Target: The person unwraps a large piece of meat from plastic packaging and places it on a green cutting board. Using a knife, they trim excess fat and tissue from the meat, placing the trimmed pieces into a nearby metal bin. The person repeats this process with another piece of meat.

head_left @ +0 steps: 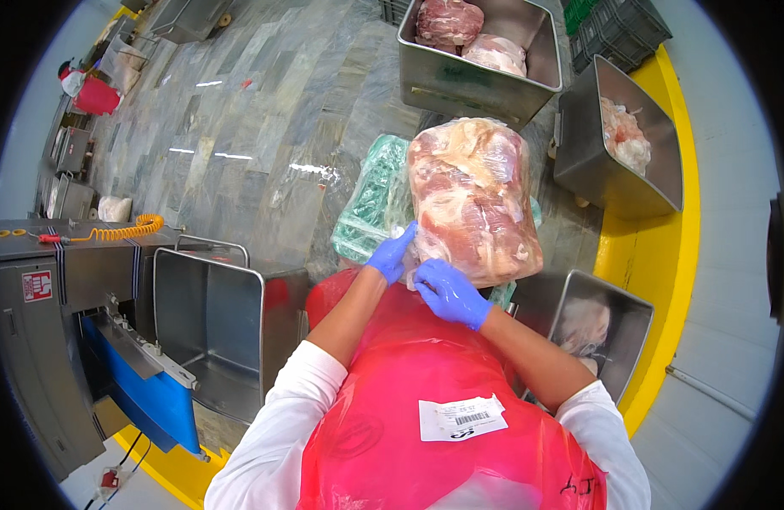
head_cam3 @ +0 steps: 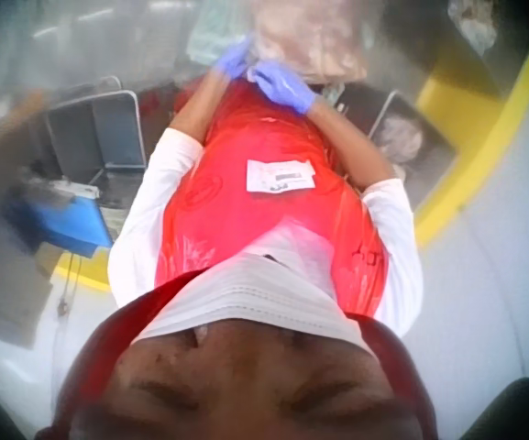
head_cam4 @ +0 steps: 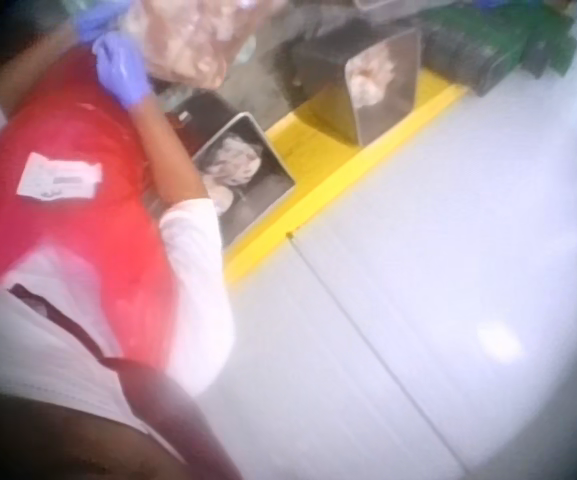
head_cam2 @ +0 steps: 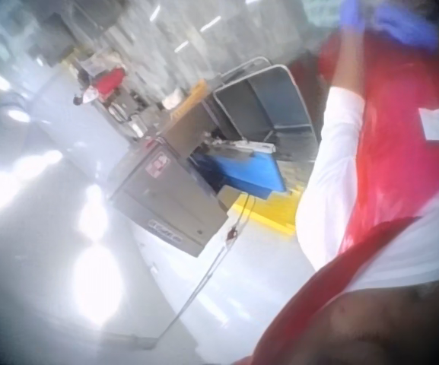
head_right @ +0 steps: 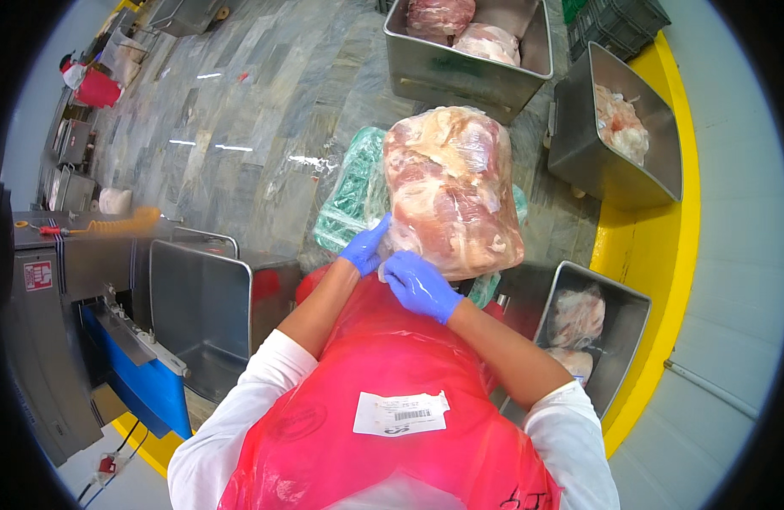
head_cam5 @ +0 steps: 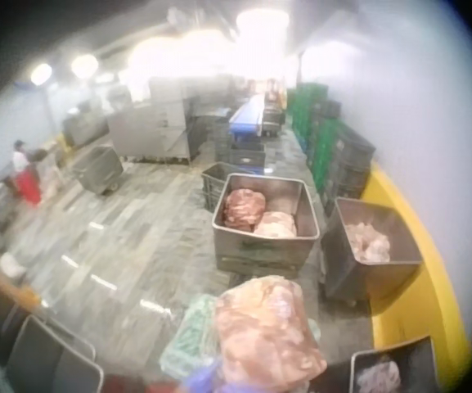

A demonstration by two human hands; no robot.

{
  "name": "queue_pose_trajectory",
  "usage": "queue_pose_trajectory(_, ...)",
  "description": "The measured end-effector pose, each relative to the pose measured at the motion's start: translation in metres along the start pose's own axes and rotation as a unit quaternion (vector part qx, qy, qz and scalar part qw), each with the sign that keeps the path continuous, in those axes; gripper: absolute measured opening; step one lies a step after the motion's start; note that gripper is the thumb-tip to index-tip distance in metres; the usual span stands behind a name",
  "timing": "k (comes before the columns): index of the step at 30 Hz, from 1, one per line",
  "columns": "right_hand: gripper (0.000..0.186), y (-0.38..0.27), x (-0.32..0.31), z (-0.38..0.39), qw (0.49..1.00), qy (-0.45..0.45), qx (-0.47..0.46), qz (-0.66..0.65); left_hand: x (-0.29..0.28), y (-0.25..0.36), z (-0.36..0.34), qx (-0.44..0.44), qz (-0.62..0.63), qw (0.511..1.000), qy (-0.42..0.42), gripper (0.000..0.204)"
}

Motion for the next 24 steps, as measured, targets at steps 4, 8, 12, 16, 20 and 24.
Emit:
queue_pose_trajectory(4,0.012,-0.020,-0.050,0.022,0.970,0.178,-0.046,0.157,-0.014,0.017,0.046,-0.044,-0.214,0.976,0.004,0.025)
queue_pose_trajectory(8,0.011,-0.005,-0.038,0.036,0.974,0.209,-0.024,0.081,-0.047,0.020,0.118,-0.082,-0.350,0.932,0.052,0.023)
queue_pose_trajectory(12,0.010,0.033,-0.001,0.036,0.964,0.234,0.109,-0.068,0.029,0.026,0.174,-0.136,-0.214,0.964,-0.076,0.029)
queue_pose_trajectory(16,0.016,0.050,0.020,0.035,0.951,0.157,0.212,-0.159,0.028,-0.014,0.137,-0.104,-0.136,0.984,-0.057,0.035)
queue_pose_trajectory(20,0.029,0.041,0.043,0.043,0.986,0.133,0.069,-0.073,0.051,-0.038,0.102,-0.082,0.071,0.985,-0.134,0.030)
queue_pose_trajectory(24,0.038,0.005,0.038,0.037,0.990,0.067,0.017,-0.123,0.010,-0.045,0.060,-0.023,0.025,0.999,0.009,0.017)
Point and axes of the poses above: each hand's wrist, its own z-axis away from the middle knuckle, its own x-axis out of the palm, y = z × x, the point moved 10 cm from there along -z, towards the middle knuckle
